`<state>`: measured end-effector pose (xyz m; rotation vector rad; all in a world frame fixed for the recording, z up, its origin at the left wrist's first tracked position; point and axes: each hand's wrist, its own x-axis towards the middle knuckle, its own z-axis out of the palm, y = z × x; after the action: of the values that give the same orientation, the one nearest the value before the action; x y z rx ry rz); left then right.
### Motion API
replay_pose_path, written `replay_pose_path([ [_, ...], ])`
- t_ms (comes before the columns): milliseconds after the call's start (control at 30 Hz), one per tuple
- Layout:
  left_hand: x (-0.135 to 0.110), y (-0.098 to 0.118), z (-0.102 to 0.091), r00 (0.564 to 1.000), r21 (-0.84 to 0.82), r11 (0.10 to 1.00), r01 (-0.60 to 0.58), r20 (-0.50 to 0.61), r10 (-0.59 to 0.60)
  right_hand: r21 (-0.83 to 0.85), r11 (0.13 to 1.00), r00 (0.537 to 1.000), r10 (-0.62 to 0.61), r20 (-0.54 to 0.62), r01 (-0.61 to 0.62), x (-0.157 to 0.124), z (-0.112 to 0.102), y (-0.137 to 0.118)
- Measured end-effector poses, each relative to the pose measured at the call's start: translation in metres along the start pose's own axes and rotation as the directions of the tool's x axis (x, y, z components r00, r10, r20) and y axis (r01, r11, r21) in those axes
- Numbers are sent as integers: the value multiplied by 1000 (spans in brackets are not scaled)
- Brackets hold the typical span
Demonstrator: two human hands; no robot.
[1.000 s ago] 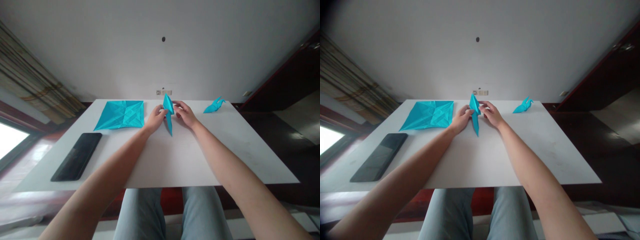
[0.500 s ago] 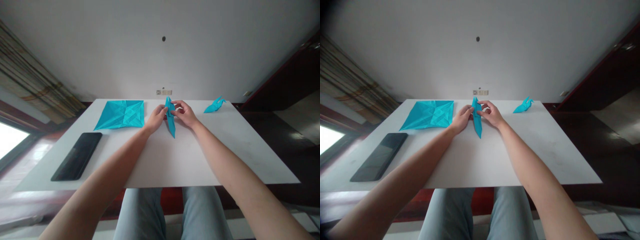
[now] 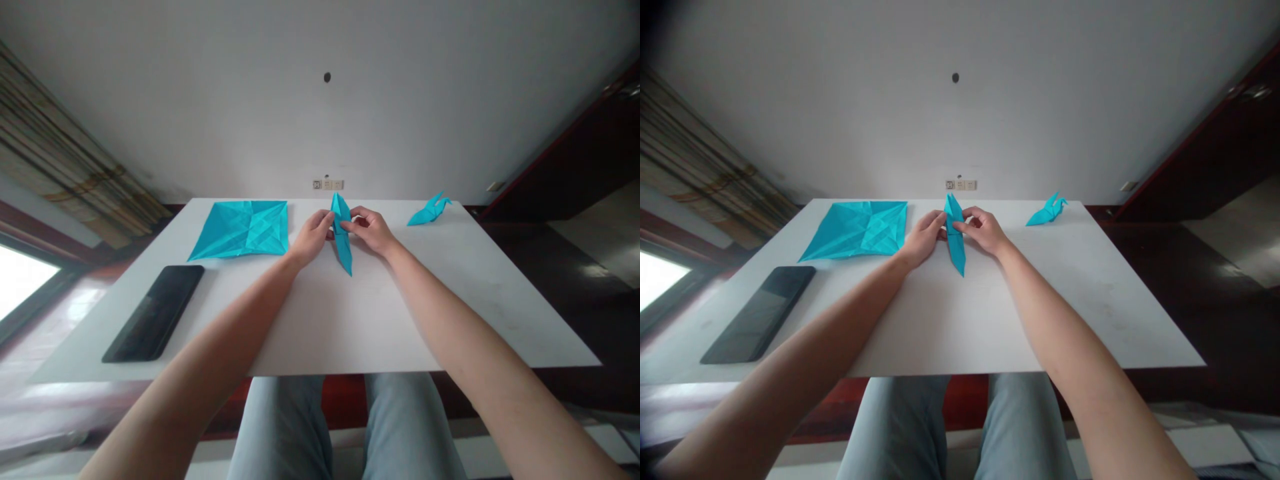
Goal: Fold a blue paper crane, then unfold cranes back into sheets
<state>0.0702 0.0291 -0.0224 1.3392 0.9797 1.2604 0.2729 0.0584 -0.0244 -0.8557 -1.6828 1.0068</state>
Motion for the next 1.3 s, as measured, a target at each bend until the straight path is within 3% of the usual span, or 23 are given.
replay_pose_path([
  [300, -1, -1, 0, 999, -84, 996, 22, 33, -19, 99, 994, 999, 42, -13, -40, -1, 1, -7],
  [567, 1, 4, 3, 996, -96, 992, 83, -23, -86, 125, 992, 999, 27, 41, -32, -2, -1, -13],
  [667, 3, 4, 3, 995, -92, 994, 60, -69, -66, 158, 986, 997, 52, 55, -60, -4, -1, -16],
  [767, 5, 3, 0, 982, -117, 993, 28, -183, -49, 212, 963, 983, 147, 114, -168, -5, 0, -17],
  [867, 8, 3, -3, 971, -149, 989, 7, -235, -43, 109, 983, 984, 132, 119, -145, -4, 2, -14],
  [967, 8, 3, -4, 983, -168, 986, -8, -183, -23, 11, 998, 995, 59, 79, -60, -1, 4, -7],
  [1300, -1, 9, -2, 997, -174, 982, 70, -23, -75, 174, 983, 998, 44, 51, -52, 2, 4, 1],
])
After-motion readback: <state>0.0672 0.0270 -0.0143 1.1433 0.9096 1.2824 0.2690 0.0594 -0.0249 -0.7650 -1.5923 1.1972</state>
